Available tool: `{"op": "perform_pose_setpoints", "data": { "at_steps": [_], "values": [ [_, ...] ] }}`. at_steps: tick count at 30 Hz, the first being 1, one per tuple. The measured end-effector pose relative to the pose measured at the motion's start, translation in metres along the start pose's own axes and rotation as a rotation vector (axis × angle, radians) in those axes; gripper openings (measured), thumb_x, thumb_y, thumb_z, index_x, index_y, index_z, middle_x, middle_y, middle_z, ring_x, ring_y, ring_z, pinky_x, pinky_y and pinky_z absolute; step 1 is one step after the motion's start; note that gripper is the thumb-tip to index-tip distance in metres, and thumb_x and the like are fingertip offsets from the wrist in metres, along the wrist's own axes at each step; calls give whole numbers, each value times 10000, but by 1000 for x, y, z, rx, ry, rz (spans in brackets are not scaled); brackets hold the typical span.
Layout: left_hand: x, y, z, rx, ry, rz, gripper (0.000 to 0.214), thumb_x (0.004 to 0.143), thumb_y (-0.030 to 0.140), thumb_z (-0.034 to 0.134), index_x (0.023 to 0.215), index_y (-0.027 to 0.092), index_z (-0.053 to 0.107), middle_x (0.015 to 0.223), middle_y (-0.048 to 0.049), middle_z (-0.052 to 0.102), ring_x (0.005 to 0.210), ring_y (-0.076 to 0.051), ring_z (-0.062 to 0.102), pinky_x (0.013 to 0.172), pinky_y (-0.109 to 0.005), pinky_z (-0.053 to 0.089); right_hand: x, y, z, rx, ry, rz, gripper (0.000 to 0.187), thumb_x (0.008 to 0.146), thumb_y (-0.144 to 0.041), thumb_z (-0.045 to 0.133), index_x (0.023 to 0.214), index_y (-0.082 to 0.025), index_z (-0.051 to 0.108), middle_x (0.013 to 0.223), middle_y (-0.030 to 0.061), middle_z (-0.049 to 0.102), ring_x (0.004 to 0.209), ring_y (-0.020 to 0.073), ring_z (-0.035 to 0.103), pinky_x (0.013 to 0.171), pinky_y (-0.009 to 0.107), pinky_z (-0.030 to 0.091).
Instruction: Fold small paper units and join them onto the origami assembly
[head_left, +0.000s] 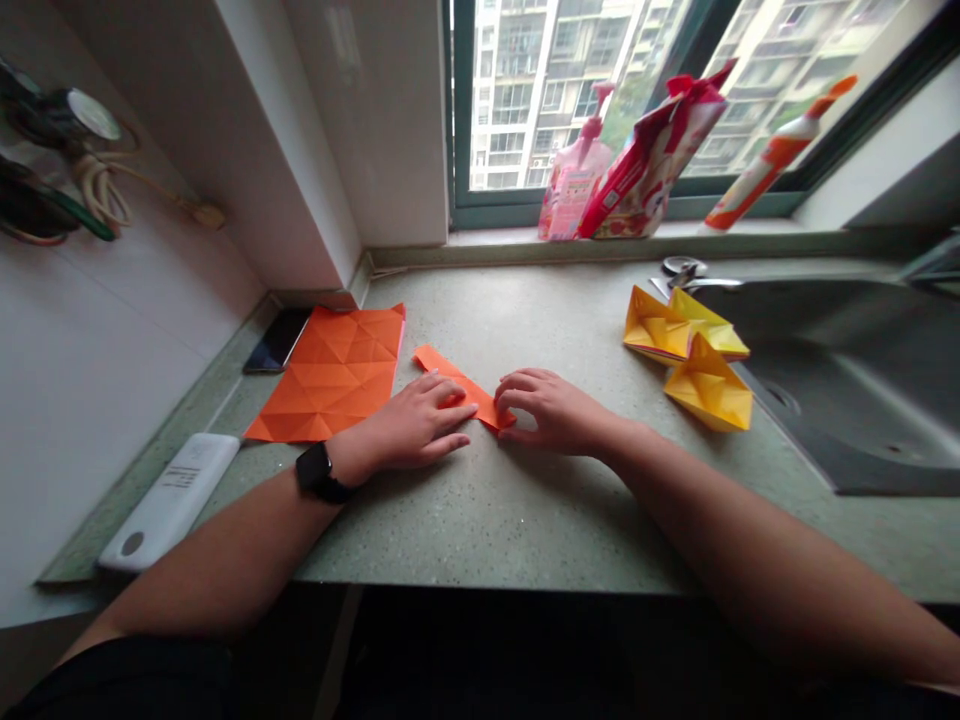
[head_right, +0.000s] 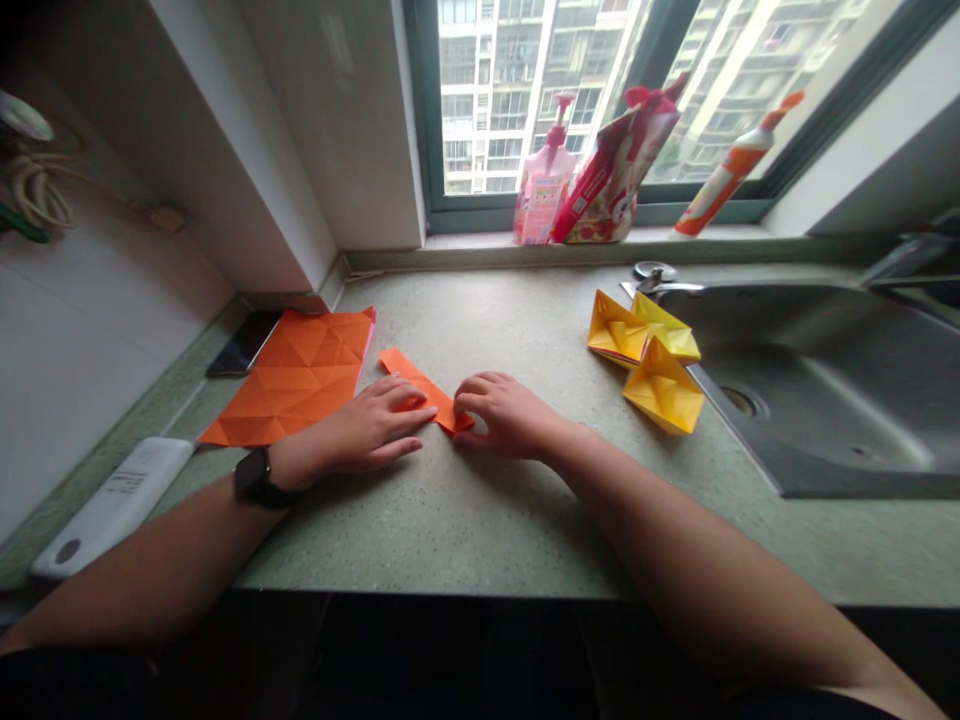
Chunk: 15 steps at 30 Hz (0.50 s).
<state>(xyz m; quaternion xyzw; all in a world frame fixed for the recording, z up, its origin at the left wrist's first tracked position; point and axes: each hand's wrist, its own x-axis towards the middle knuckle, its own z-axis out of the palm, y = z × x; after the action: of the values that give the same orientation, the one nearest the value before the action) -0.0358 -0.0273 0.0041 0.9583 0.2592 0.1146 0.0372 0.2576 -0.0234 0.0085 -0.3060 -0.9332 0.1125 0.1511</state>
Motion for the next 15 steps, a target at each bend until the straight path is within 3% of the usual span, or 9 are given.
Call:
{"op": "perform_pose_setpoints", "data": {
  "at_steps": [5, 9, 15],
  "values": [
    [1, 3, 1, -96, -15, 10, 411, 1088, 461, 598, 1401, 209, 684, 1410, -174, 650, 1310, -326, 623, 1135, -482, 538, 0, 12, 7, 2, 23, 64, 141, 1030, -271, 642, 969, -233, 763, 1095, 87, 782, 1004, 242, 708, 949, 428, 540],
    [0, 3, 4, -78, -12, 20, 510, 1089, 488, 603, 1512, 202, 607, 1518, -172, 623, 1431, -338, 563, 1225, -503, 469, 1, 14, 11, -33, 52, 121, 168, 1036, -267, 632, 931, -226, 756, 1059, 87, 768, 971, 229, 690, 899, 387, 525],
    [2, 9, 4, -17, -77, 11, 561, 1098, 541, 571, 1565, 231, 588, 1520, -170, 613, 1403, -355, 564, 1226, -541, 447, 5, 11, 17, -99, 95, 221, 144, 1018, -272, 667, 906, -223, 743, 1045, 93, 750, 947, 237, 680, 873, 378, 512]
  ]
}}
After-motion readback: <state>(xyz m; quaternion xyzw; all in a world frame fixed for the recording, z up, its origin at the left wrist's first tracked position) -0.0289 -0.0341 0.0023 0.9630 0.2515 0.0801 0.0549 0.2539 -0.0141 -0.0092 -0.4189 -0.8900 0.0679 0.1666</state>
